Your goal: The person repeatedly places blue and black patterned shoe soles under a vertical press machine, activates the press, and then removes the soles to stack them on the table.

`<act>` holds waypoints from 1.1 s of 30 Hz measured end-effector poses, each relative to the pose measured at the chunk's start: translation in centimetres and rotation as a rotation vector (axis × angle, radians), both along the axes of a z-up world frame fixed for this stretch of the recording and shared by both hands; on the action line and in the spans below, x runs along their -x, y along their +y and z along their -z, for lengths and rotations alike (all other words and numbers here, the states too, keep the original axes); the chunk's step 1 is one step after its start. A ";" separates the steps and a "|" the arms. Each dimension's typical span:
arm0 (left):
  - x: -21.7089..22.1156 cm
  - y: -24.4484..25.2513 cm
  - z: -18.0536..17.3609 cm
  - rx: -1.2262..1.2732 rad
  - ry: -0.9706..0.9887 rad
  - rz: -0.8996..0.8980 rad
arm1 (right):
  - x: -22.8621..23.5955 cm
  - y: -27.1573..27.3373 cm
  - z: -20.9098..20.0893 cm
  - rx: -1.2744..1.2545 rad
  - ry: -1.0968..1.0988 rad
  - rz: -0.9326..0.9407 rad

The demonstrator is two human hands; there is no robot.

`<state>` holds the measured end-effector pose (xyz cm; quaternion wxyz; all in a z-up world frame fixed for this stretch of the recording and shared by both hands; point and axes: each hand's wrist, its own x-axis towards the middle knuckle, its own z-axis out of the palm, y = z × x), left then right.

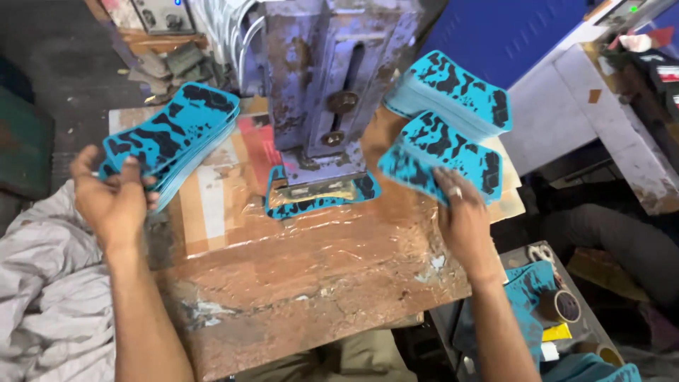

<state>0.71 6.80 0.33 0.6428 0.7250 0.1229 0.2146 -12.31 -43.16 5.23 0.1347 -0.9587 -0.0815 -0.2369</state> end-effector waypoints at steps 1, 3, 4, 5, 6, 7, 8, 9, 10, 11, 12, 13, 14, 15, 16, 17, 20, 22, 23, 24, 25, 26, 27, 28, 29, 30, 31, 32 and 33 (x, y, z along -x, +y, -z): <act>0.0 0.0 0.7 -0.003 0.009 -0.009 | 1.9 1.3 0.5 -0.003 0.009 -0.009; -0.1 0.6 1.6 -0.304 -0.107 -0.183 | 4.9 4.1 1.3 -0.094 0.103 -0.013; 0.0 0.4 1.3 -0.314 -0.103 -0.205 | 5.3 5.9 1.9 -0.101 0.105 -0.036; 0.1 0.2 1.1 -0.348 -0.183 -0.191 | 5.8 7.8 2.5 -0.031 0.092 -0.135; 0.1 0.0 0.9 -0.385 -0.262 -0.171 | 6.5 9.5 3.1 0.038 0.077 -0.232; 0.0 -1.0 0.4 -0.397 -0.256 -0.189 | 5.9 10.4 3.3 0.030 0.079 -0.253; 0.1 -2.2 0.2 -0.383 -0.254 -0.067 | 5.9 11.2 3.4 -0.028 0.091 -0.267; 0.2 -3.5 0.0 -0.368 -0.252 0.055 | 6.0 12.0 3.6 -0.085 0.104 -0.280; 0.3 -3.9 0.5 -0.373 -0.244 0.051 | 5.7 12.4 4.3 -0.090 0.109 -0.286; 0.3 -4.3 0.8 -0.409 -0.233 0.281 | 5.5 12.9 4.9 -0.105 0.115 -0.247; -0.1 -4.9 0.9 -0.439 -0.229 0.513 | 4.9 13.2 5.2 -0.116 0.114 -0.205; 0.7 -5.4 0.5 -0.442 -0.229 0.510 | 5.2 13.3 5.1 -0.118 0.112 -0.209; 0.9 -6.0 -0.1 -0.572 -0.095 0.551 | 5.0 13.4 5.1 -0.118 0.101 -0.218; 1.0 -6.6 -0.6 -0.701 0.041 0.587 | 4.8 13.5 5.0 -0.118 0.089 -0.228; 1.0 -6.9 -1.0 -0.703 0.038 0.585 | 4.6 13.4 4.9 -0.118 0.085 -0.229; 0.9 -7.2 -1.3 -0.641 0.154 0.646 | 4.4 13.4 4.9 -0.127 0.085 -0.237; 1.6 -8.1 -1.4 -0.488 0.303 0.749 | 4.9 13.4 5.2 -0.134 0.102 -0.235; 1.8 -8.9 -1.7 -0.403 0.313 0.779 | 4.8 13.4 5.3 -0.126 0.096 -0.230; 2.0 -9.4 -1.9 -0.347 0.317 0.822 | 4.9 13.4 5.3 -0.116 0.099 -0.228; 2.1 -9.9 -2.0 -0.292 0.318 0.863 | 4.8 13.3 5.3 -0.105 0.101 -0.229; 1.6 -10.4 -1.2 -0.291 0.314 0.860 | 4.9 13.6 5.4 -0.102 0.097 -0.231; 1.6 -10.9 -0.2 -0.209 0.346 0.877 | 5.4 13.9 5.6 -0.093 0.092 -0.218; 1.5 -11.5 0.9 -0.126 0.377 0.892 | 5.8 14.1 5.8 -0.084 0.086 -0.205; 1.4 -11.8 1.4 -0.123 0.386 0.893 | 6.7 15.2 5.6 -0.086 0.096 -0.205; 1.4 -12.1 1.7 -0.073 0.439 0.894 | 7.6 16.2 5.5 -0.046 0.094 -0.223; 1.0 -12.3 1.9 -0.026 0.485 0.893 | 8.1 17.3 5.2 -0.006 0.084 -0.243; 1.9 -12.1 1.4 -0.026 0.486 0.891 | 9.3 17.6 5.4 -0.007 0.086 -0.245; 2.3 -12.0 0.7 -0.070 0.518 0.969 | 10.1 17.7 5.6 0.031 0.109 -0.263; 2.8 -11.9 0.1 -0.114 0.550 1.045 | 10.9 17.9 5.8 0.070 0.133 -0.280</act>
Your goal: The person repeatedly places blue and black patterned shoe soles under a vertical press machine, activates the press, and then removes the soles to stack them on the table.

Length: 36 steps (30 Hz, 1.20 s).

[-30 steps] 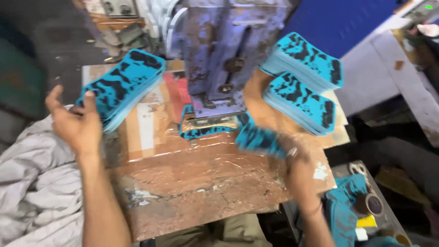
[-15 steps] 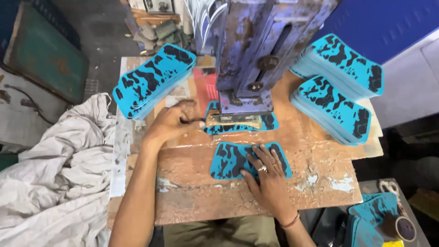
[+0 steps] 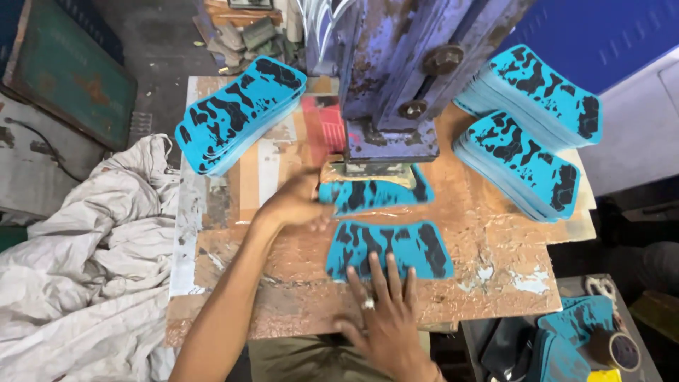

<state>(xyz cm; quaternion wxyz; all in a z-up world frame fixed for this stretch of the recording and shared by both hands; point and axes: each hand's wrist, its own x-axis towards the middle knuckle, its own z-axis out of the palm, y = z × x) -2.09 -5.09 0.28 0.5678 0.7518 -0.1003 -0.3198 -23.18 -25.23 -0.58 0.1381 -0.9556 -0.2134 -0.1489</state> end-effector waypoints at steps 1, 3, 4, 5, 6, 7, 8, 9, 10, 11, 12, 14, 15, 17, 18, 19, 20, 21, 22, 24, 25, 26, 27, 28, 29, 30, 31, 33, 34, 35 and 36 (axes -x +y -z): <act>-0.7 1.4 0.4 0.001 -0.003 -0.005 | -0.2 -0.4 -0.1 0.001 -0.003 -0.005; -1.5 4.1 1.7 0.187 -0.253 -0.159 | -0.1 -1.1 -0.1 0.017 0.051 -0.067; -1.6 5.1 1.2 0.187 -0.244 -0.162 | -1.6 -1.0 -0.4 0.017 0.060 -0.069; -1.9 6.0 0.6 0.062 -0.343 -0.307 | -3.2 -1.0 -0.8 0.015 0.047 -0.091; -2.0 6.9 -0.1 -0.065 -0.439 -0.450 | -4.8 -1.0 -1.3 0.013 0.035 -0.113; -2.0 7.2 -0.8 -0.063 -0.449 -0.459 | -7.0 -0.9 -1.2 0.017 0.024 -0.121; -1.9 7.5 -1.7 -0.116 -0.629 -0.542 | -9.2 -0.8 -1.3 0.037 0.022 -0.113; -1.7 7.9 -2.4 -0.174 -0.805 -0.620 | -11.2 -0.6 -1.2 0.055 0.024 -0.104; -1.8 8.1 -2.7 -0.175 -0.809 -0.627 | -12.0 -0.3 -1.1 0.055 0.019 -0.111; -2.0 8.3 -2.9 -0.079 -0.791 -0.717 | -12.7 0.1 -0.9 0.116 0.077 -0.054; -2.2 8.5 -3.0 0.018 -0.771 -0.806 | -13.4 0.4 -0.6 0.176 0.135 0.002; -2.9 10.0 -1.8 0.124 -0.701 -0.875 | -13.0 0.8 -0.2 0.144 0.038 -0.027; -3.1 10.8 -1.2 0.228 -0.632 -0.945 | -12.8 1.1 0.0 0.110 -0.063 -0.059; -3.1 11.6 -0.5 0.217 -0.602 -0.971 | -12.7 1.6 0.1 0.111 -0.036 -0.046; -3.1 11.9 -0.3 0.206 -0.576 -0.990 | -12.6 1.8 0.1 0.110 -0.014 -0.027; -3.5 12.2 0.3 0.211 -0.587 -0.987 | -12.5 1.5 0.1 0.108 -0.025 -0.024; -3.9 12.5 1.0 0.048 -0.627 -1.006 | -12.5 1.2 0.0 0.074 -0.038 -0.044; -4.0 12.5 2.0 -0.117 -0.655 -1.017 | -11.9 0.7 0.2 0.042 -0.042 -0.058; -4.1 13.1 2.4 -0.114 -0.656 -1.010 | -11.0 0.3 -0.2 0.043 -0.043 -0.051; -4.0 13.6 3.9 -0.531 -0.990 -1.032 | -8.5 -0.9 -0.9 -0.049 0.057 -0.141; -3.4 13.2 2.6 -0.516 -0.986 -1.016 | -7.2 -1.2 -1.2 -0.043 0.061 -0.121; -2.8 12.9 1.2 -0.571 -0.868 -1.040 | -6.0 -1.5 -1.5 -0.030 0.068 -0.119; -2.5 12.5 -0.5 -0.624 -0.757 -1.059 | -5.0 -1.7 -1.8 -0.020 0.068 -0.115; -2.1 12.0 -0.8 -0.609 -0.763 -1.042 | -4.4 -2.1 -1.7 -0.016 0.065 -0.094; -1.8 11.6 -1.3 -0.635 -0.865 -1.032 | -4.1 -2.4 -1.7 -0.037 0.082 -0.101; -1.6 11.3 -1.8 -0.660 -0.968 -1.021 | -3.7 -2.6 -1.7 -0.058 0.099 -0.108; -1.5 10.8 -2.4 -0.646 -0.973 -1.007 | -3.6 -2.7 -1.6 -0.056 0.096 -0.090; -1.1 9.9 -3.4 -0.495 -0.908 -0.951 | -3.4 -2.7 -1.5 -0.074 0.124 -0.075; -1.9 10.8 -1.1 -0.486 -0.911 -0.938 | -3.3 -2.8 -1.7 -0.074 0.122 -0.060; -2.5 11.8 1.4 -0.564 -1.002 -0.836 | -3.3 -2.8 -1.9 -0.081 0.137 -0.064; -3.2 12.9 3.9 -0.639 -1.091 -0.729 | -3.1 -2.8 -2.1 -0.087 0.151 -0.067</act>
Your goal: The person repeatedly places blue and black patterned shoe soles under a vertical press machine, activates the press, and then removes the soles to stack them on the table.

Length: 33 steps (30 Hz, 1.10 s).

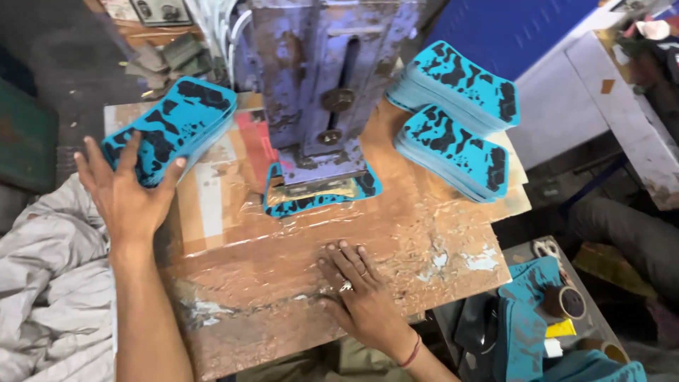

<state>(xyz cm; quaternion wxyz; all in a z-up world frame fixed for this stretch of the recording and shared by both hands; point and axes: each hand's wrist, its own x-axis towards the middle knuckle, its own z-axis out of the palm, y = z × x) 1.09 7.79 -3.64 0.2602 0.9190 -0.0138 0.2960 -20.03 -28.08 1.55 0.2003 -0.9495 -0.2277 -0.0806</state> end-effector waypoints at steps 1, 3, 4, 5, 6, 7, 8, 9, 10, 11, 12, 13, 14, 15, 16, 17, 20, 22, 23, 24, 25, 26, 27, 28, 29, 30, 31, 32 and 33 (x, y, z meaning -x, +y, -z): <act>-0.3 0.1 0.5 0.003 -0.003 0.007 | -0.4 -0.5 0.0 0.003 -0.003 0.007; -0.7 0.5 1.5 -0.054 0.043 0.023 | -1.0 -1.5 0.0 -0.018 -0.059 -0.030; -0.6 0.5 0.8 -0.053 0.039 0.028 | -2.6 -4.3 0.3 -0.017 -0.063 -0.025; -0.3 0.5 0.2 0.021 0.057 0.042 | -4.2 -7.2 0.7 -0.085 -0.059 0.207; -0.1 0.6 -0.5 0.095 0.075 0.056 | -5.8 -10.0 1.0 -0.154 -0.052 0.438; 0.1 0.5 -0.7 0.097 0.076 0.060 | -7.5 -12.7 -0.1 -0.151 -0.052 0.442; 0.2 0.5 -0.9 0.125 0.079 0.049 | -9.3 -15.5 -1.3 -0.007 -0.252 0.438; 0.3 0.5 -1.2 0.154 0.079 0.035 | -11.2 -18.3 -2.6 0.140 -0.454 0.424; 0.2 0.6 -1.2 0.157 0.076 0.037 | -11.2 -18.7 -2.6 0.143 -0.458 0.425; 0.2 0.9 -1.2 0.161 0.085 0.039 | -11.4 -18.9 -2.5 0.154 -0.421 0.448; 0.2 1.2 -1.2 0.165 0.095 0.042 | -11.6 -19.2 -2.3 0.164 -0.385 0.471; 0.2 1.0 -1.1 0.167 0.095 0.033 | -10.9 -18.5 -2.8 0.165 -0.385 0.461; 0.1 0.9 -1.0 0.168 0.096 0.030 | -10.1 -17.8 -3.2 0.139 -0.359 0.456; 0.3 1.1 -1.0 0.161 0.102 0.025 | -9.1 -17.0 -3.3 0.106 -0.326 0.449; 0.3 0.7 -0.7 0.157 0.107 0.014 | -7.7 -16.1 -3.8 0.101 -0.319 0.439; 0.1 0.7 -0.8 0.103 0.058 0.009 | -6.7 -15.0 -4.2 0.074 -0.354 0.449; 0.4 -0.4 -2.0 -0.019 -0.091 -0.046 | -2.5 -12.3 -1.2 -0.038 -0.294 0.406; 0.5 -1.9 -3.7 -0.084 -0.202 -0.094 | -1.1 -9.2 0.8 -0.116 -0.212 0.347; 0.6 -2.9 -4.5 0.145 -0.173 -0.039 | -0.9 -7.0 1.0 -0.048 -0.207 0.189; 0.8 -4.0 -5.2 0.373 -0.144 0.018 | -0.6 -4.9 1.3 0.019 -0.203 0.032; 1.0 -4.3 -5.2 0.369 -0.130 0.004 | -0.7 -3.9 1.2 0.015 -0.187 0.021; 1.2 -4.8 -5.1 0.402 -0.001 0.127 | -0.7 -2.9 1.2 -0.046 -0.197 0.073; 0.7 -5.4 -5.2 0.437 0.115 0.258 | -1.2 -2.1 0.9 -0.103 -0.219 0.127; 1.2 -5.9 -4.5 0.438 0.116 0.248 | -1.3 -1.9 1.1 -0.103 -0.215 0.118; 1.1 -6.2 -4.1 0.416 0.148 0.400 | -1.8 -1.6 1.2 -0.109 -0.182 0.147; 0.9 -6.7 -3.8 0.391 0.179 0.551 | -2.4 -1.3 1.2 -0.114 -0.148 0.176; 0.8 -7.3 -3.6 0.384 0.169 0.552 | -2.6 -1.3 1.3 -0.119 -0.159 0.175; 0.6 -7.9 -3.4 0.348 0.149 0.669 | -2.9 -1.2 1.5 -0.133 -0.184 0.168; 1.1 -8.6 -2.7 0.318 0.144 0.787 | -2.5 -1.3 1.8 -0.142 -0.194 0.164</act>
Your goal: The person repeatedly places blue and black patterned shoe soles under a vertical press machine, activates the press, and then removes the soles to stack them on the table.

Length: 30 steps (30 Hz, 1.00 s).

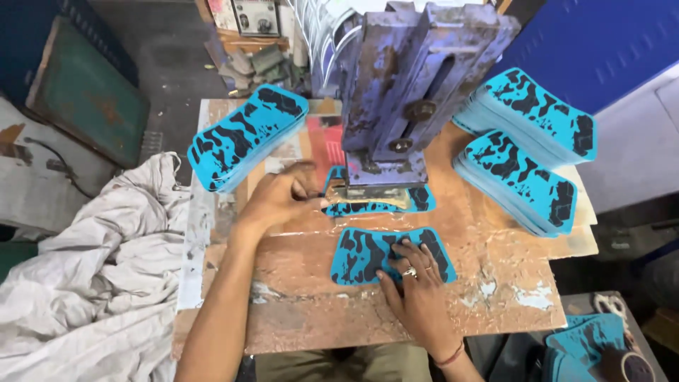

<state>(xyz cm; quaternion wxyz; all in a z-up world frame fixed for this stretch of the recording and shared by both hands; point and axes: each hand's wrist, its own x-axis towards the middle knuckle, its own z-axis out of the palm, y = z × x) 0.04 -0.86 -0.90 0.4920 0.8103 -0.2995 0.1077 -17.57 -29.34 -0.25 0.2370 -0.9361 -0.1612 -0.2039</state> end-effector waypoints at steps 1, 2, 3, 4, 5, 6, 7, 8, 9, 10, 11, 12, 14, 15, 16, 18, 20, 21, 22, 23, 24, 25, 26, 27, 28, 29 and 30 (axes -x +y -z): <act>0.5 -0.6 -1.3 -0.001 0.005 0.003 | 0.0 0.0 -0.1 -0.001 0.005 0.003; 1.0 -1.2 -2.5 -0.139 0.207 -0.086 | 0.1 -0.1 -0.2 0.003 0.010 -0.005; 1.6 -1.9 -3.7 -0.279 0.410 -0.171 | 0.2 -0.2 -0.3 0.006 0.015 -0.012; 1.4 -2.0 -3.0 -0.277 0.410 -0.170 | 0.2 -0.1 -0.3 0.009 0.015 -0.012; 1.2 -2.1 -2.3 -0.265 0.357 -0.150 | 0.3 -0.1 -0.3 0.031 0.026 -0.013; 0.9 -2.2 -1.7 -0.251 0.299 -0.134 | 0.2 -0.1 -0.4 0.053 0.032 -0.017; 0.7 -2.6 -1.5 -0.247 0.294 -0.137 | 0.3 0.2 -0.1 0.057 0.027 -0.020; 0.7 -2.9 -1.1 -0.178 0.315 -0.101 | 0.7 0.5 0.1 0.047 0.016 -0.031; 0.8 -3.3 -0.7 -0.110 0.334 -0.065 | 1.0 0.8 0.5 0.036 0.004 -0.042; 0.9 -3.7 -0.2 -0.110 0.342 -0.066 | 1.6 1.7 0.0 0.036 0.012 -0.044; 1.0 -4.1 0.3 -0.030 0.537 -0.056 | 2.2 2.6 -0.5 0.108 0.005 -0.059; 1.1 -4.5 0.7 0.052 0.728 -0.044 | 2.7 3.6 -1.1 0.181 -0.004 -0.073; 0.9 -4.6 1.8 0.142 0.808 0.058 | 4.7 3.6 0.3 0.218 0.028 -0.081; 0.4 -4.6 2.2 0.233 0.880 0.162 | 5.3 3.6 1.0 0.255 0.054 -0.089; 0.2 -3.6 2.4 0.237 0.876 0.159 | 5.2 3.2 1.0 0.257 0.050 -0.093; 0.3 -1.6 3.0 0.101 0.673 -0.029 | 5.6 2.5 1.2 0.252 0.094 -0.162; 0.0 0.4 0.6 0.042 0.458 -0.212 | 2.8 2.8 0.2 0.253 0.112 -0.175; -0.2 1.3 -0.7 -0.017 0.231 -0.387 | 1.4 2.8 -0.5 0.256 0.122 -0.185; -0.3 1.7 -1.0 -0.013 0.223 -0.389 | -0.8 3.1 -0.6 0.259 0.114 -0.186; -0.3 2.1 -1.3 -0.116 -0.030 -0.530 | -3.0 3.4 -0.8 0.276 0.081 -0.170; -0.1 2.5 -1.4 -0.221 -0.281 -0.662 | -5.0 3.8 -0.9 0.292 0.053 -0.154; 0.0 2.7 -1.5 -0.220 -0.281 -0.664 | -5.9 4.1 -0.9 0.293 0.052 -0.156; -0.2 2.9 -1.7 -0.132 -0.259 -0.674 | -6.9 4.5 -1.0 0.359 0.178 -0.102; -0.4 3.1 -1.8 -0.045 -0.237 -0.683 | -8.1 4.9 -1.0 0.424 0.305 -0.048; -0.2 3.2 -2.6 -0.045 -0.235 -0.683 | -7.9 5.0 -0.6 0.425 0.307 -0.048; -0.1 3.4 -3.3 0.167 -0.104 -0.611 | -7.8 5.2 -0.1 0.391 0.150 -0.070; 0.2 3.4 -3.9 0.380 0.033 -0.537 | -7.5 5.3 0.4 0.359 -0.003 -0.098</act>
